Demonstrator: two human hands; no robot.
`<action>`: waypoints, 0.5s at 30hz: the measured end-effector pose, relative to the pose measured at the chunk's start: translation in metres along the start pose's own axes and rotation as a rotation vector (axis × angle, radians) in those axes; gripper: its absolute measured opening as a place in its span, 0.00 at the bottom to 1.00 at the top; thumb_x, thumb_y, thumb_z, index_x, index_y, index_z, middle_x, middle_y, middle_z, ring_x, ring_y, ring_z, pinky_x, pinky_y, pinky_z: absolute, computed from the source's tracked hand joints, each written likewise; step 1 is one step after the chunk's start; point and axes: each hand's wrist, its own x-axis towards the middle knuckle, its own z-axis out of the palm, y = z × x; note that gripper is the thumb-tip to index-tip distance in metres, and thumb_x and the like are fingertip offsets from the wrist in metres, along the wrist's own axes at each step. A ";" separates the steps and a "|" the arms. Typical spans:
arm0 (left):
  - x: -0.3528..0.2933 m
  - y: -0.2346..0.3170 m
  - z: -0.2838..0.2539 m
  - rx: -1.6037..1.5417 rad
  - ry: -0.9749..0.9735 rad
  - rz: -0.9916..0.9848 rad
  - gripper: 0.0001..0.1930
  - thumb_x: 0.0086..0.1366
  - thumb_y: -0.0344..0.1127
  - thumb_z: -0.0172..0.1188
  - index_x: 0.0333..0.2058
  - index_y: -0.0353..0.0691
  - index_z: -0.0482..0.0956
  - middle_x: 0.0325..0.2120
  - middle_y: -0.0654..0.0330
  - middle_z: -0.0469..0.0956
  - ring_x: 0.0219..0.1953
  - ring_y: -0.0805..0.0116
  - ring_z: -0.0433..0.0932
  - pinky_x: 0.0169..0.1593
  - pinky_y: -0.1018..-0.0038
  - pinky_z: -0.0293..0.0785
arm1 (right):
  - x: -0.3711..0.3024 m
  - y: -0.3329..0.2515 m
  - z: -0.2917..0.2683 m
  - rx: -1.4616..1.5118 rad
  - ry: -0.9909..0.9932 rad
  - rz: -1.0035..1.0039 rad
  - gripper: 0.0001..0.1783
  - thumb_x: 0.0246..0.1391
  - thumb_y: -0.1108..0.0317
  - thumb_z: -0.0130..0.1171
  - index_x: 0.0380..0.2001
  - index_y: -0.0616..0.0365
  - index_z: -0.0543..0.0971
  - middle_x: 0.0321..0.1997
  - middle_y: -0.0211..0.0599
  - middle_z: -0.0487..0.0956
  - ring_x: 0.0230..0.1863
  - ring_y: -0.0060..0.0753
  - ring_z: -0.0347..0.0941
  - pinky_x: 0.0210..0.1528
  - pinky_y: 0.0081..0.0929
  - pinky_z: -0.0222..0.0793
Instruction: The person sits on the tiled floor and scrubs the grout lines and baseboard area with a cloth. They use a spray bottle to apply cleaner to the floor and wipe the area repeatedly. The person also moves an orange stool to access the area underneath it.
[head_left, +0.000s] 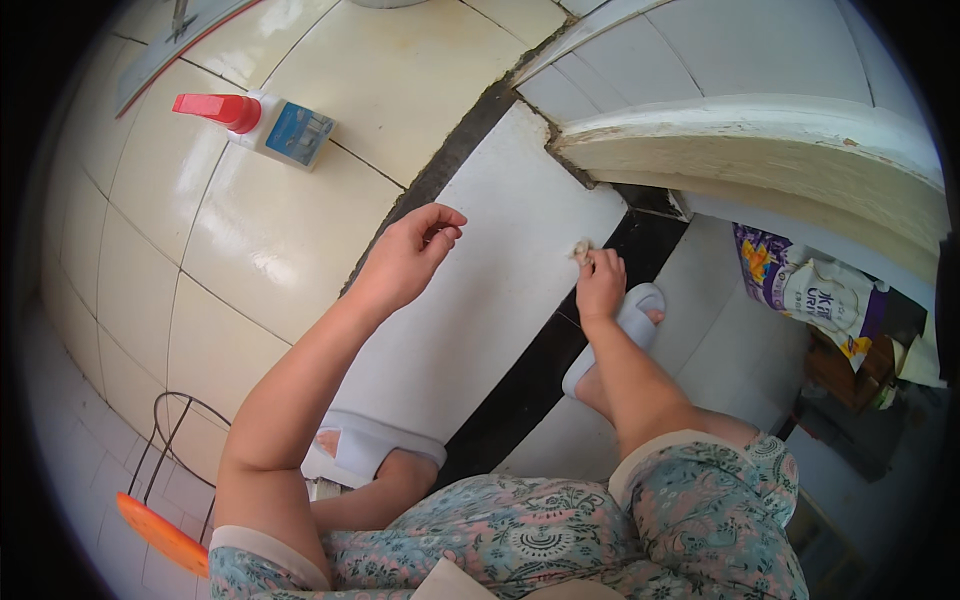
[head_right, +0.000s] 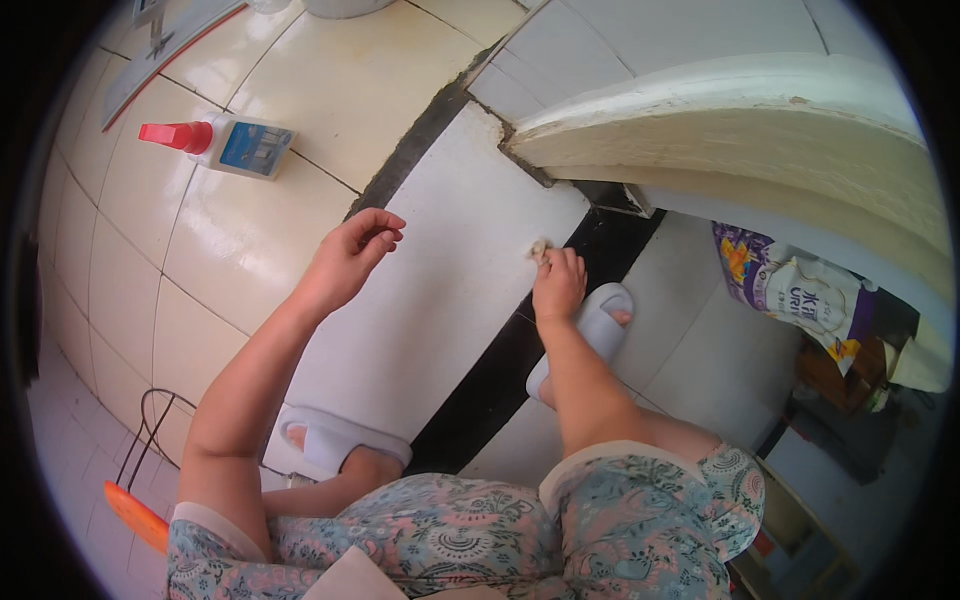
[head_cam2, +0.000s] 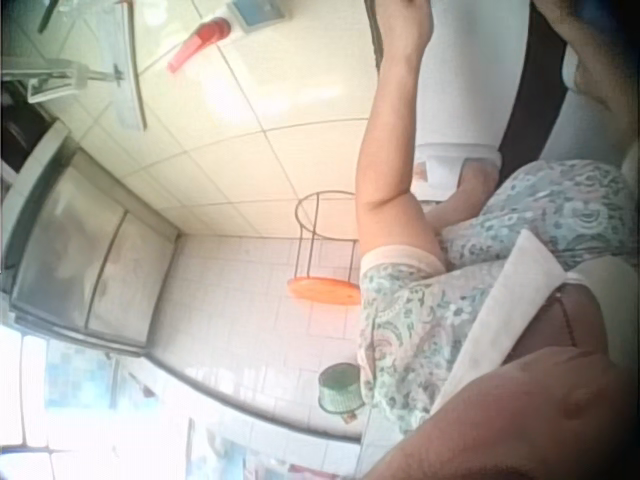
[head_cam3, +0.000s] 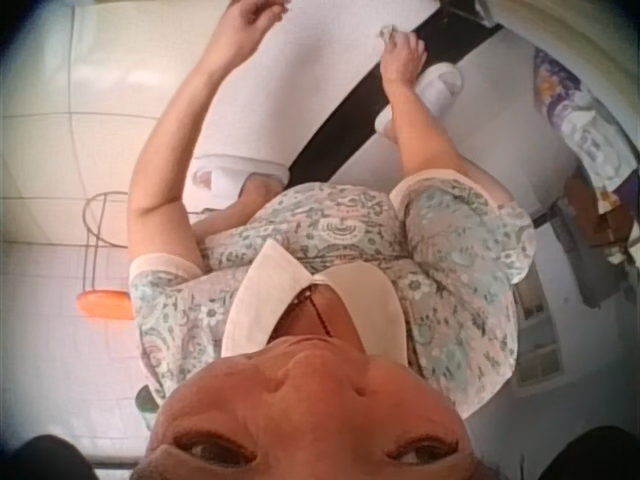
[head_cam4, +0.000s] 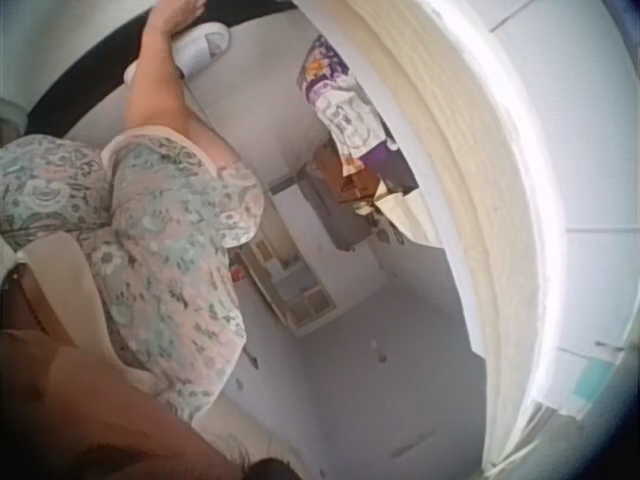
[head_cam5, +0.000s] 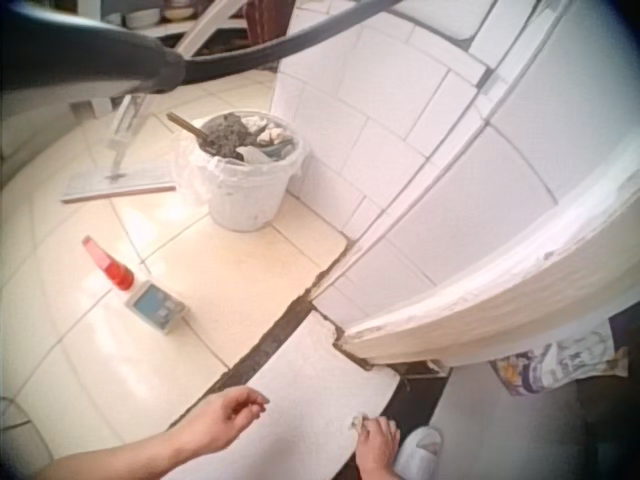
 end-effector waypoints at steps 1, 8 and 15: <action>-0.001 -0.002 -0.001 -0.004 0.006 -0.019 0.09 0.68 0.31 0.49 0.43 0.36 0.73 0.36 0.63 0.76 0.43 0.75 0.74 0.48 0.78 0.70 | 0.016 0.006 0.002 0.095 -0.061 0.148 0.05 0.47 0.67 0.60 0.28 0.53 0.75 0.33 0.33 0.73 0.38 0.45 0.71 0.38 0.39 0.67; -0.013 -0.010 0.004 0.009 0.018 -0.019 0.11 0.67 0.34 0.50 0.44 0.37 0.74 0.36 0.60 0.78 0.39 0.72 0.76 0.46 0.75 0.71 | 0.112 -0.024 0.036 0.146 0.270 0.759 0.09 0.49 0.59 0.59 0.28 0.51 0.80 0.36 0.36 0.77 0.38 0.47 0.74 0.36 0.42 0.70; -0.011 -0.016 -0.005 0.037 0.063 -0.007 0.11 0.67 0.34 0.50 0.44 0.37 0.74 0.35 0.61 0.78 0.38 0.72 0.76 0.45 0.75 0.71 | 0.076 -0.053 0.041 0.183 0.202 0.245 0.07 0.49 0.67 0.57 0.32 0.50 0.81 0.38 0.30 0.77 0.39 0.42 0.74 0.39 0.40 0.70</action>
